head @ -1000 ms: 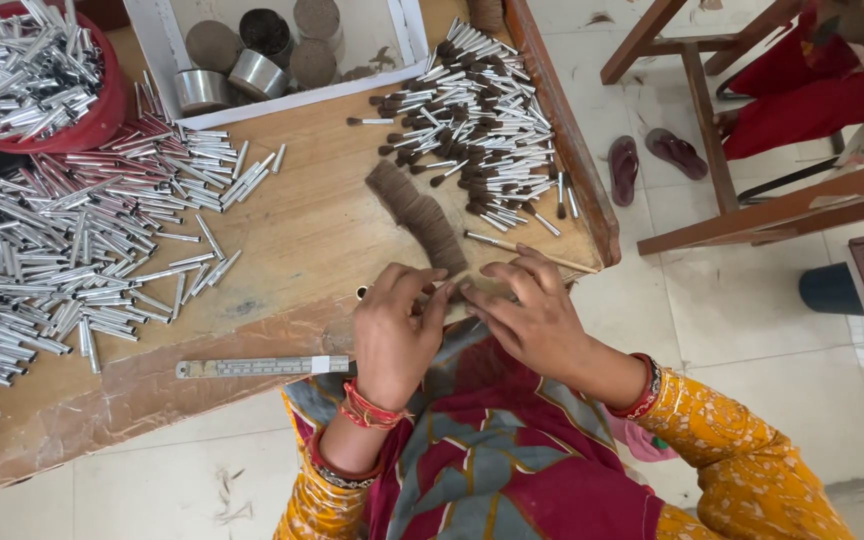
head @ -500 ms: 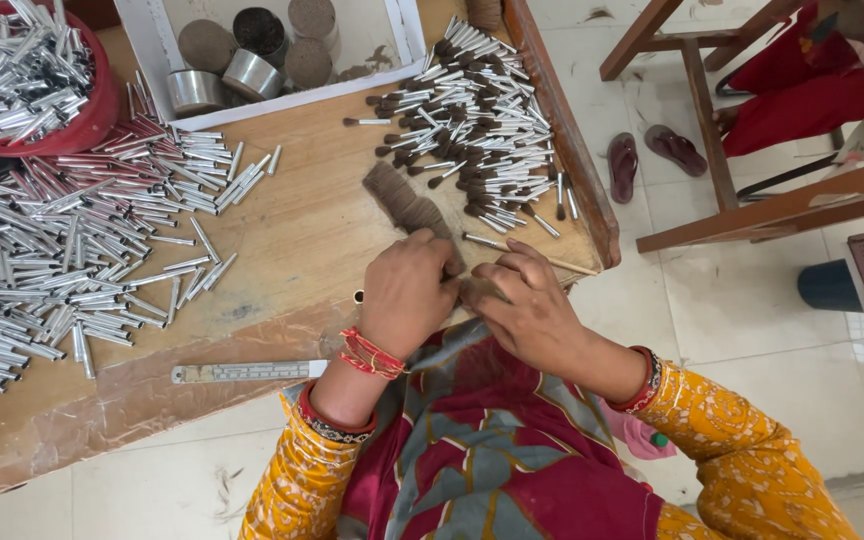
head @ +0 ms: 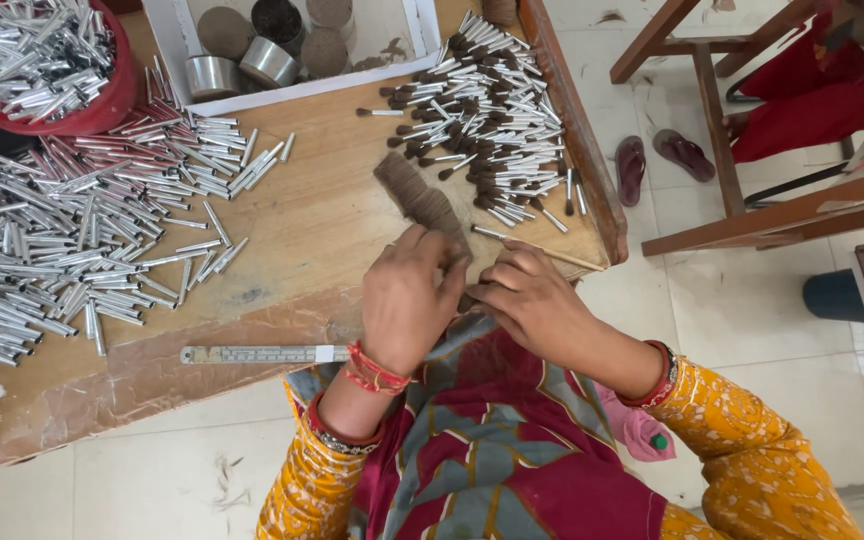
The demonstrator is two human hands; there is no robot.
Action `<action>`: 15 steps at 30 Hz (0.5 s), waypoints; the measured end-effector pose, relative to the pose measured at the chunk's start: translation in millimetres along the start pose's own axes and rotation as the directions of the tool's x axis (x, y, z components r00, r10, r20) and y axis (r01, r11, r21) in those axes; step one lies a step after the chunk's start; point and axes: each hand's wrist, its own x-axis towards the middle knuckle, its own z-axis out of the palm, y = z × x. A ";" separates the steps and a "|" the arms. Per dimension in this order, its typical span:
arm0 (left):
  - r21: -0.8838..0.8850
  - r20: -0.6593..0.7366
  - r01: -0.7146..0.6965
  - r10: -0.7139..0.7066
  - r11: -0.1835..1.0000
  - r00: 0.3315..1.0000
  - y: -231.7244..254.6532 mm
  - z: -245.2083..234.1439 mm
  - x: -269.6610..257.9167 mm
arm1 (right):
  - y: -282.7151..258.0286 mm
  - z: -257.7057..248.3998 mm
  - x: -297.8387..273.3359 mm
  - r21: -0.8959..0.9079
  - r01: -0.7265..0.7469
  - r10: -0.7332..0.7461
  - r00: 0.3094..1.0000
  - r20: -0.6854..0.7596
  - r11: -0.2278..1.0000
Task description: Inserting fiber bundles into small metal ferrules to assemble brushes.
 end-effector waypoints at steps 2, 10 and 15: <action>-0.057 -0.012 0.068 -0.068 0.996 0.998 9.8 -14.3 -10.7 | 0.9 4.3 -5.5 -0.017 0.034 -0.034 0.999 0.010 0.999; -0.154 -0.007 0.324 -0.329 0.933 0.944 7.3 -28.3 -63.3 | -4.2 6.9 -5.9 -0.265 0.394 -0.395 0.917 0.054 0.880; -0.354 0.179 0.331 -0.284 0.875 0.942 13.3 -26.8 -72.0 | -9.2 4.9 -6.4 -0.234 0.422 -0.441 0.897 -0.030 0.876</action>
